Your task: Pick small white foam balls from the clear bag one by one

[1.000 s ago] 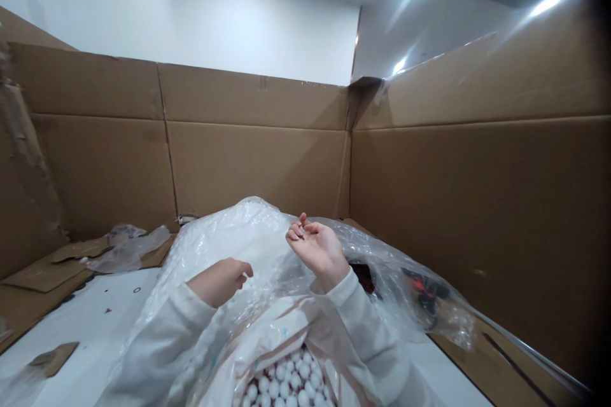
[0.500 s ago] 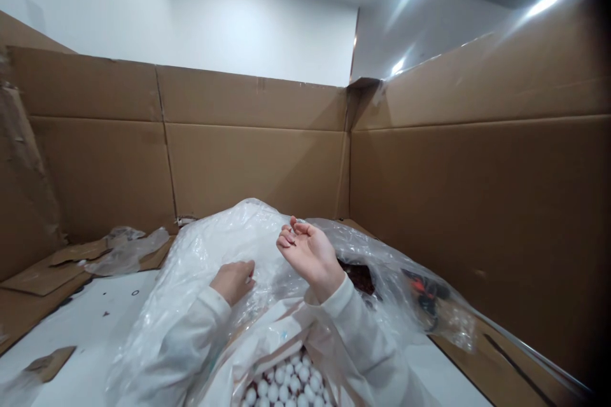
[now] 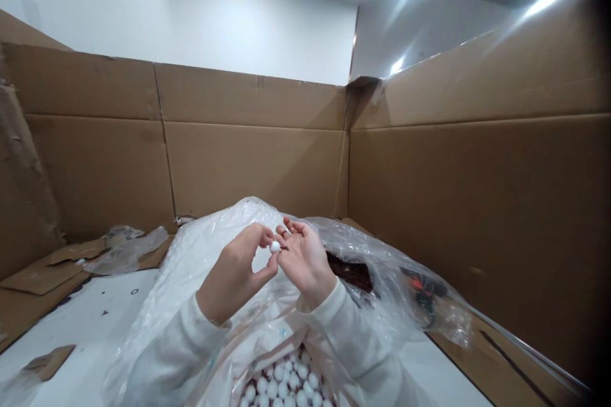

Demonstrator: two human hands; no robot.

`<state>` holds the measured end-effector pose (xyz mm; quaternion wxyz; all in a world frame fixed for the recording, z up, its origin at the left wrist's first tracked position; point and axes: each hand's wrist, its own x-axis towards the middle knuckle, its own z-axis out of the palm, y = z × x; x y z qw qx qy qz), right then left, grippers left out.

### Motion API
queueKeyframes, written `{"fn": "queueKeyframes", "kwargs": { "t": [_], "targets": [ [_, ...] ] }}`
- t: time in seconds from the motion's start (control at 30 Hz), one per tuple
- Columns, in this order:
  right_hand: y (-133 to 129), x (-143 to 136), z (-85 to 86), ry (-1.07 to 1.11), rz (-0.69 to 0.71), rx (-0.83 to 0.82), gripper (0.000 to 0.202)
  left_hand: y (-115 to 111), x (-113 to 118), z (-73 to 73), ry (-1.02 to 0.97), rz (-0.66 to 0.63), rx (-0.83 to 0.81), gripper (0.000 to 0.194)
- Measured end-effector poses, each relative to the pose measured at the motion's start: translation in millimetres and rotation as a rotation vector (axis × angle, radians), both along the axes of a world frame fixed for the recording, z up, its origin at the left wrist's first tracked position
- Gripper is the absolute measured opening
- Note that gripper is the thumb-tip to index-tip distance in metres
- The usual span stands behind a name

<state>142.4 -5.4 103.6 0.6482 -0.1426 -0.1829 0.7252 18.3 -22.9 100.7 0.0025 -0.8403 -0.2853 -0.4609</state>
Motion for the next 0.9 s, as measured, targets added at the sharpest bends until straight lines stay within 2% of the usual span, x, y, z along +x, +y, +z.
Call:
{"fn": "queueKeyframes", "kwargs": {
  "t": [0.17,0.43,0.53,0.7,0.8,0.9],
  "targets": [
    [-4.1,-1.7,2.4,-0.019,-0.009,0.016,0.009,6.7,-0.6,-6.1,0.059,0.044,-0.064,0.007],
    [-7.1,-6.8,1.0,-0.049,-0.031,0.016,0.012,5.5,7.5,-3.7,0.245,0.138,0.224,0.008],
    [-7.9,-8.2,0.8,-0.039,-0.014,0.017,0.010,7.6,8.6,-4.2,0.230,0.133,0.270,0.009],
    [-10.8,-7.2,4.9,-0.009,0.039,0.028,0.012,10.3,8.5,-7.2,0.198,0.037,0.366,0.014],
    [-13.4,-5.0,8.5,-0.017,0.086,0.021,0.014,10.5,9.4,-9.3,0.170,0.035,0.419,0.015],
    [-17.0,-4.4,11.8,-0.025,0.108,0.036,0.013,8.2,10.8,-10.2,0.077,0.020,0.403,0.015]
  ]
}}
